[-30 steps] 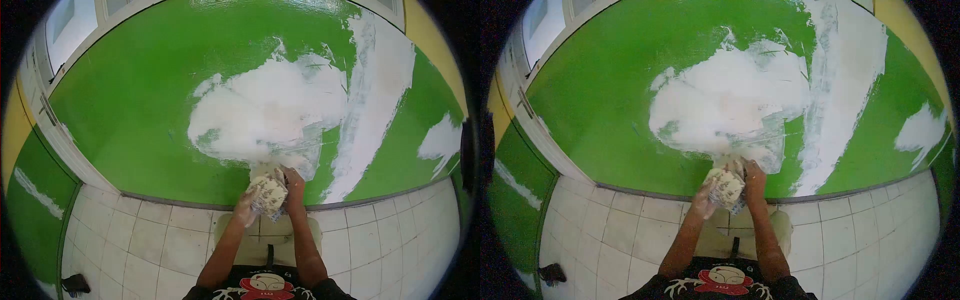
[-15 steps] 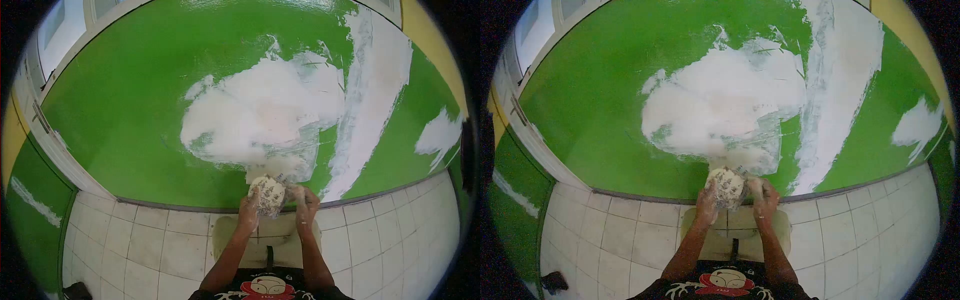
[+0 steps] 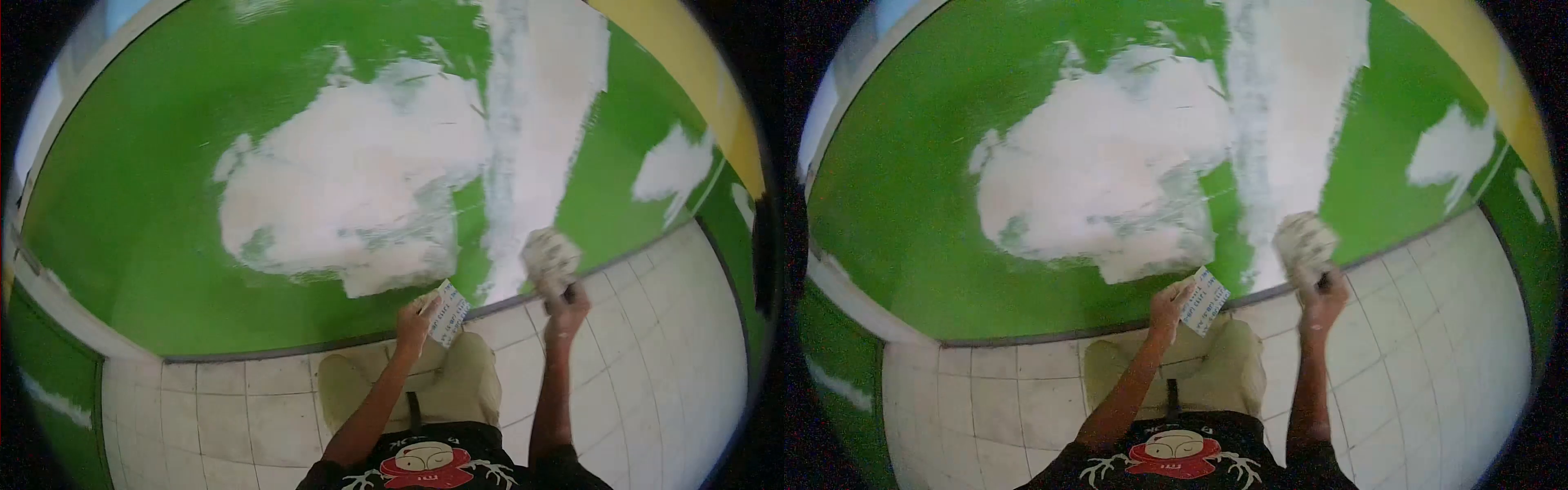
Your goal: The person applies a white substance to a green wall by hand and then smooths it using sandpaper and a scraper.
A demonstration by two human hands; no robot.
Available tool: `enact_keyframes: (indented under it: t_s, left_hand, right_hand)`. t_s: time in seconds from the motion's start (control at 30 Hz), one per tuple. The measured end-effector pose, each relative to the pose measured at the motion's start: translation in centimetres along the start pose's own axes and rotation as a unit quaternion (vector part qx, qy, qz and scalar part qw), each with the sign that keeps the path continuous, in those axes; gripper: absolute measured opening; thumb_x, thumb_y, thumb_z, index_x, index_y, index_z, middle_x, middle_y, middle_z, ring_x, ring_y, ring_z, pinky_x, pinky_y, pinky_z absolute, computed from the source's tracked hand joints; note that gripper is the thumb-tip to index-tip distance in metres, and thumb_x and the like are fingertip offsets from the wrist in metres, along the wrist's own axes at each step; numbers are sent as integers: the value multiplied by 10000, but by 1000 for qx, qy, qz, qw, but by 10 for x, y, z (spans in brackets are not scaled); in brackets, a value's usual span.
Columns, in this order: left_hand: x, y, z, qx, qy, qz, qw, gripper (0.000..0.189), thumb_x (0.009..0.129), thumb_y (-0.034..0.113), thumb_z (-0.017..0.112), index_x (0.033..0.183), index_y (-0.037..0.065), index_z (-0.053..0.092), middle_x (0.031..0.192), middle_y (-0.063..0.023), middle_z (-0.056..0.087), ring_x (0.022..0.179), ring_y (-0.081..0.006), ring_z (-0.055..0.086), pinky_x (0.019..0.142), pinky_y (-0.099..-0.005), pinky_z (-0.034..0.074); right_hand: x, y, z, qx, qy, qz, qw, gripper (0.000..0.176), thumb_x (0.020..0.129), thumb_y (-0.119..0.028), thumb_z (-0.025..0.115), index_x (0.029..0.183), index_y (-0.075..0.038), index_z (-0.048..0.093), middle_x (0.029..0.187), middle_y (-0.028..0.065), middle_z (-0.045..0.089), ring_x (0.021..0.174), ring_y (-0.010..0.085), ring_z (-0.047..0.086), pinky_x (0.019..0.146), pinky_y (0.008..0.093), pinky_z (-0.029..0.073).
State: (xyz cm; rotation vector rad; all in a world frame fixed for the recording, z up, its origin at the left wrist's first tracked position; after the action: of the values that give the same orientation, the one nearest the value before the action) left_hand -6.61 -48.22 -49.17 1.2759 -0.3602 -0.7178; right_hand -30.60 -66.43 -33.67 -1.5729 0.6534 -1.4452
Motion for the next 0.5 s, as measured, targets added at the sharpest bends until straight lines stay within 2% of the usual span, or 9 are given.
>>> enact_keyframes:
  t_s: [0.07,0.13,0.17,0.2,0.27,0.3,0.37,0.4,0.5]
  left_hand:
    - [15,-16,35,86,-32,26,995,344,901,262,687,1130,6,672,961,-79,710,760,-155,666,694,-309,530]
    - [41,-44,76,146,-86,75,983,343,876,198,676,1166,17,649,959,-110,712,775,-193,679,705,-337,535]
    - [46,-49,104,200,-123,132,963,369,851,134,666,1201,28,625,956,-140,715,789,-231,692,716,-364,541]
    - [48,-50,129,198,-143,128,961,369,851,134,666,1201,28,625,956,-140,715,789,-231,692,716,-364,541]
    - [49,-40,191,323,-197,210,901,518,787,48,602,1302,61,542,970,-185,698,850,-326,693,753,-419,545]
    - [53,-48,215,321,-216,208,899,518,787,48,602,1302,61,542,970,-185,698,850,-326,693,753,-419,545]
    - [52,-46,266,464,-210,344,789,648,746,29,562,1381,116,465,987,-193,679,908,-388,667,790,-472,538]
    - [48,-38,285,461,-224,346,786,648,746,29,562,1381,116,465,987,-193,679,908,-388,667,790,-472,538]
    - [22,-33,341,577,-357,311,666,585,745,45,568,1318,136,498,1118,-203,628,1013,-362,631,808,-477,533]
  right_hand:
    - [27,-29,-50,-18,28,54,998,182,792,-122,708,917,-7,645,797,0,591,668,114,484,576,275,374]
    - [41,-48,-92,-40,84,-19,996,165,797,-86,711,897,21,635,803,7,591,668,89,472,569,260,365]
    - [43,-81,-95,-139,104,-163,971,144,805,-64,709,890,23,631,790,11,578,643,72,454,555,243,353]
    - [48,-88,-112,-154,118,-162,968,144,805,-64,709,890,23,631,790,11,578,643,72,454,555,243,353]
    - [54,-111,-126,-361,71,-211,906,118,809,-44,697,894,7,633,763,17,557,632,80,456,550,240,367]
    - [54,-129,-138,-343,101,-240,902,100,803,-12,687,890,-21,639,760,25,551,643,83,463,559,236,382]
    - [43,-180,-161,-317,209,-352,856,105,799,15,708,837,-6,611,764,24,557,626,88,468,543,235,391]
    - [32,-199,-174,-286,262,-418,821,129,801,6,727,817,-4,599,757,26,561,614,92,470,540,235,400]
    - [-9,-188,-218,-363,515,-311,711,225,806,-103,792,798,0,592,721,57,599,604,142,538,566,273,466]
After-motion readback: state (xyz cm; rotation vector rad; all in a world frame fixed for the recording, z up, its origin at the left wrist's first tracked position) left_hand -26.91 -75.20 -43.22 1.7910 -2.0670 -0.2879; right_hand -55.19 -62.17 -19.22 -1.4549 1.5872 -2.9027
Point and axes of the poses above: each hand's wrist, its own x-axis towards the middle knuckle, its own z-axis out of the palm, y = z × x, the point moved 9 cm from there along x, towards the middle knuckle
